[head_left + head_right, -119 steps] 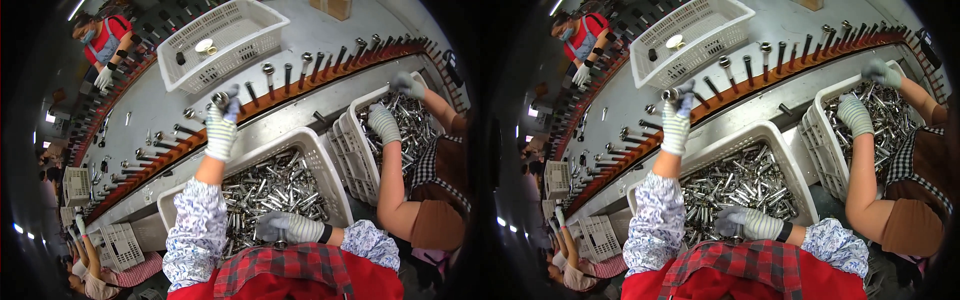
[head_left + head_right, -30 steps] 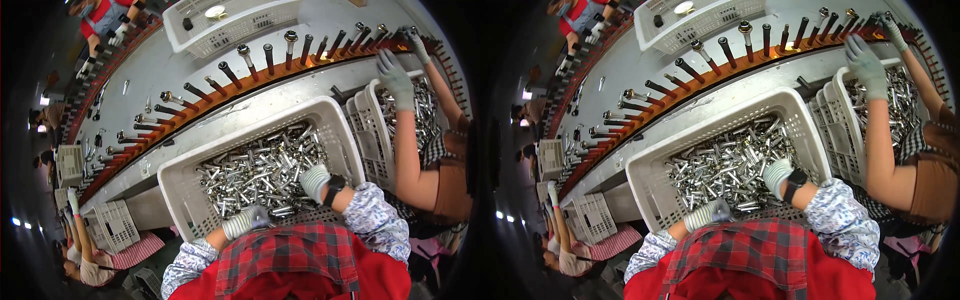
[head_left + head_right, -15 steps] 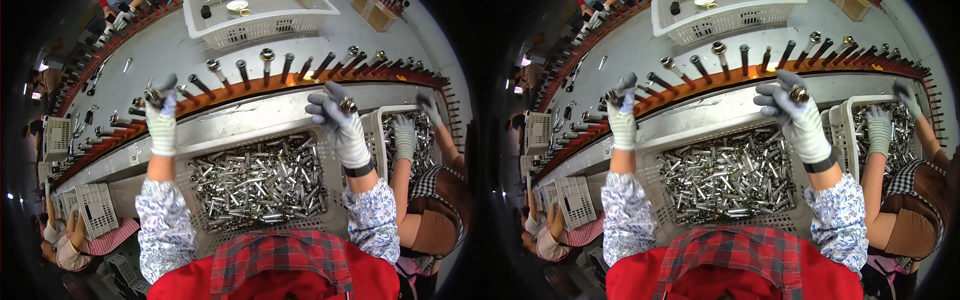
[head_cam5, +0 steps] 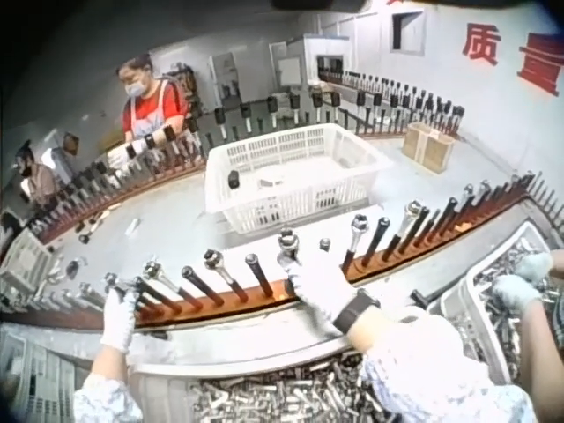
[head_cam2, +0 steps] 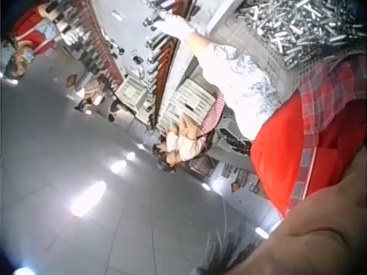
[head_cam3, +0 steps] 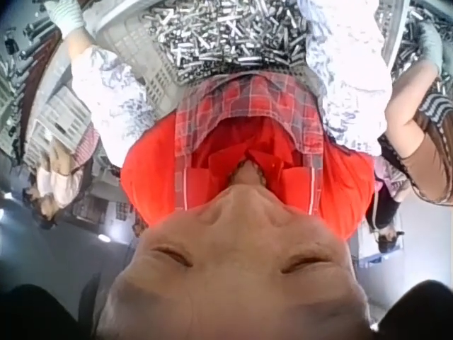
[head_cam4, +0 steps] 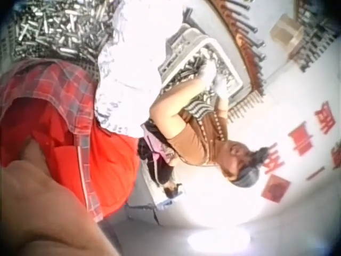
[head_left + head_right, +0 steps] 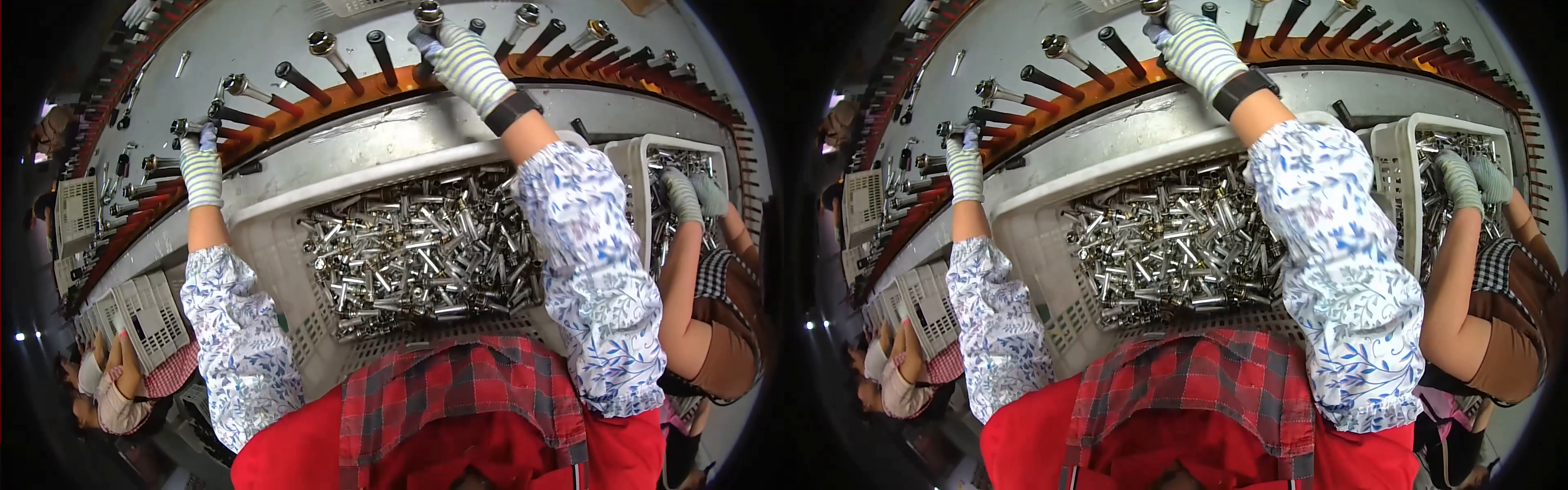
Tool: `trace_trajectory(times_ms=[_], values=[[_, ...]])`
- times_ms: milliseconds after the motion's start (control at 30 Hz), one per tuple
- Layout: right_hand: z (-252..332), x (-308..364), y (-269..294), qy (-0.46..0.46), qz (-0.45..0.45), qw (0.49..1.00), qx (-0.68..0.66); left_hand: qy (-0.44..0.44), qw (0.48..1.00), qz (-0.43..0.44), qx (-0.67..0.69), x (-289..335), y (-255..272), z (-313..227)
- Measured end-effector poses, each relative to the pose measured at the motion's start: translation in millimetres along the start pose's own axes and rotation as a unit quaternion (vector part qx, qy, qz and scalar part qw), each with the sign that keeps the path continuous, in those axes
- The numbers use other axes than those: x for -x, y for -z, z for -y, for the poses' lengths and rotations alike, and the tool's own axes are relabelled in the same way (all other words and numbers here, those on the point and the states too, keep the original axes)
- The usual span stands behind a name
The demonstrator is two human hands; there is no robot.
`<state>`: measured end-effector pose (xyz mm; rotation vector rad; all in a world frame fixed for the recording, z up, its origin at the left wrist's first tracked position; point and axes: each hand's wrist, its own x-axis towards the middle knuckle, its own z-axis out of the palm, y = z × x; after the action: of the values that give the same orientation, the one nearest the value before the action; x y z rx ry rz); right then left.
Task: The person assembles or sorts small metal parts by hand on an assembly line, taking them from plastic bins and placing them onto assembly line fixtures.
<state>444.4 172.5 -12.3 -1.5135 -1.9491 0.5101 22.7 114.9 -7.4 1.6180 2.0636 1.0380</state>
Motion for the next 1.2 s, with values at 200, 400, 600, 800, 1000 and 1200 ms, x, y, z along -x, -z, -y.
trace_trajectory(times_ms=[200,400,600,800,1000,1200], values=[[41.1,86.6,7.5,0.072,-0.051,0.995,-0.035,-0.035,0.984,-0.079,0.158,91.6,-31.3,-32.5],[12.0,215.1,35.5,0.009,0.120,0.990,0.074,-0.338,0.862,0.378,-0.013,250.0,-120.6,-170.3],[-13.6,249.2,-5.4,-0.149,0.357,0.901,0.198,-0.109,0.782,0.592,-0.158,280.1,-206.1,-144.4],[16.5,251.8,-16.9,-0.085,0.372,0.879,0.284,-0.302,0.734,0.549,-0.261,285.0,-157.3,-90.8],[7.8,251.4,-29.8,-0.049,0.355,0.915,0.184,-0.198,0.784,0.521,-0.272,300.5,-151.8,-73.6],[-29.9,262.3,-29.6,-0.052,0.327,0.933,0.140,-0.171,0.704,0.566,-0.394,279.5,-114.8,-6.4]])
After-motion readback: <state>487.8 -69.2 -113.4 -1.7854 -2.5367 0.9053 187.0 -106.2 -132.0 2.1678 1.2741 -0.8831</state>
